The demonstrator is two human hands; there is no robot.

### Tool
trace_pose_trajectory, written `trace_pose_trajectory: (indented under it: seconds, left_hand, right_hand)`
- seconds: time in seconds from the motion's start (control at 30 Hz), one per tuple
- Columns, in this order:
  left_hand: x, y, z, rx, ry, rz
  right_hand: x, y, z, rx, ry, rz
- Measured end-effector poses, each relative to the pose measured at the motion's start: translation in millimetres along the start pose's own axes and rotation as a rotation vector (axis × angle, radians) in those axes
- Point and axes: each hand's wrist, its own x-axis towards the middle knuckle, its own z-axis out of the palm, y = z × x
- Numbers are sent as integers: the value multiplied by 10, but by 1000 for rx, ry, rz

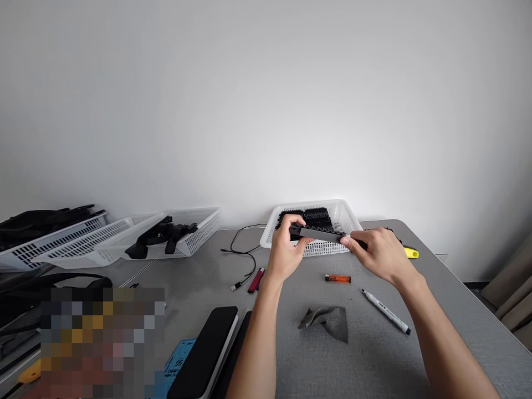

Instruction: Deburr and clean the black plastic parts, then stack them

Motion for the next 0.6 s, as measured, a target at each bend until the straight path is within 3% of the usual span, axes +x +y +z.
trace_pose_trajectory:
  seconds: [0.27,0.6]
  left_hand:
    - [-12,3,-22,23,39,7]
    - [-10,10,-34,20,29,16]
  right_hand:
    - [8,50,-4,69,-69,-9]
    - [17,56,-7,67,-60,-10]
